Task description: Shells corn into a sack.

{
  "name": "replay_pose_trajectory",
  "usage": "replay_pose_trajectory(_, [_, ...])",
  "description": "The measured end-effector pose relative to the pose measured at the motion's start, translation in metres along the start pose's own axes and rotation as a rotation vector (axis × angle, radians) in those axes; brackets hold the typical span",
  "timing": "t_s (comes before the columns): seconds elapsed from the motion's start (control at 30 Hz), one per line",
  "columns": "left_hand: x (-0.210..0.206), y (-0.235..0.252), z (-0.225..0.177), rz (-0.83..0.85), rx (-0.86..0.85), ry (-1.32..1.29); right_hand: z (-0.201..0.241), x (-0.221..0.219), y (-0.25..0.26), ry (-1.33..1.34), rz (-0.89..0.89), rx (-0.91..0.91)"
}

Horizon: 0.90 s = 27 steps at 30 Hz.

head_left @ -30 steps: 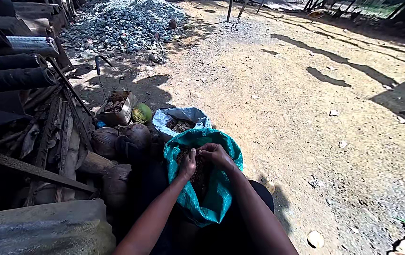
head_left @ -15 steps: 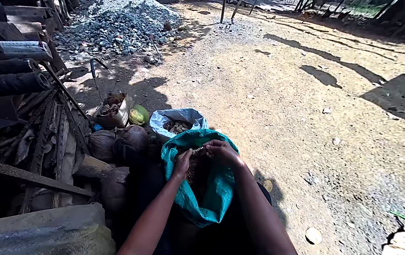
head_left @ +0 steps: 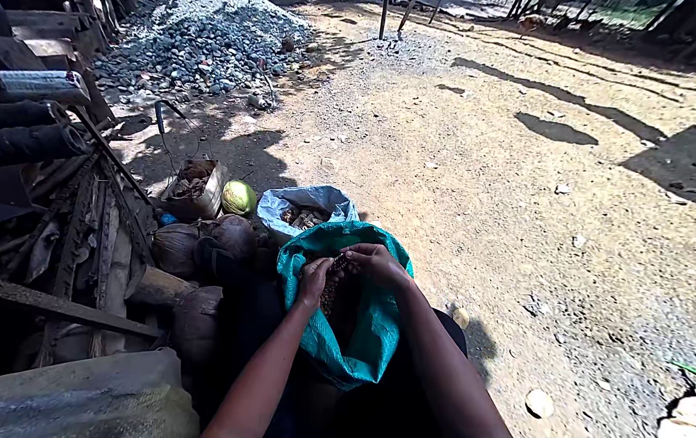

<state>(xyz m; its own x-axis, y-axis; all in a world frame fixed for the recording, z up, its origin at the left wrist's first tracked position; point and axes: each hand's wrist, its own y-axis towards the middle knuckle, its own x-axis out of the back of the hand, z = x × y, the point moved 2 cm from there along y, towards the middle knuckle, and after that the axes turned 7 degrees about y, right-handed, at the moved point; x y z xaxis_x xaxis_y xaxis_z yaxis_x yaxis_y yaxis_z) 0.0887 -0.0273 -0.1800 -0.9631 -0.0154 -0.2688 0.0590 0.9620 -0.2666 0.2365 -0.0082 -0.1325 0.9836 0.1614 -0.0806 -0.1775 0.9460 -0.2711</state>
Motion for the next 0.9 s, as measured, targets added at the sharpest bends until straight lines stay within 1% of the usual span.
replay_pose_trajectory(0.1, [-0.001,0.000,0.001,0.028,-0.033,0.010,0.000,0.000,0.001,0.024,-0.018,0.014])
replay_pose_trajectory(0.23, [-0.001,0.003,0.006,0.073,-0.144,0.062,-0.001,0.001,0.001,0.006,-0.030,0.044])
replay_pose_trajectory(0.33, [-0.001,0.004,0.010,0.049,-0.197,0.086,-0.002,-0.001,0.001,-0.013,-0.040,0.055])
replay_pose_trajectory(0.47, [0.000,0.005,0.011,-0.003,-0.193,0.072,-0.003,-0.004,0.000,-0.040,-0.014,0.053])
replay_pose_trajectory(0.57, [0.000,0.006,0.012,0.002,-0.178,0.055,-0.002,-0.005,-0.001,-0.047,-0.021,0.059])
replay_pose_trajectory(0.7, [-0.001,0.004,0.010,0.010,-0.096,0.037,-0.003,-0.004,0.001,-0.065,-0.030,0.053])
replay_pose_trajectory(0.8, [-0.001,0.005,0.011,0.039,-0.157,0.079,-0.003,-0.004,0.001,-0.081,-0.037,0.047])
replay_pose_trajectory(0.9, [0.000,0.007,0.014,0.010,-0.211,0.145,-0.003,-0.006,0.000,-0.086,-0.043,0.041])
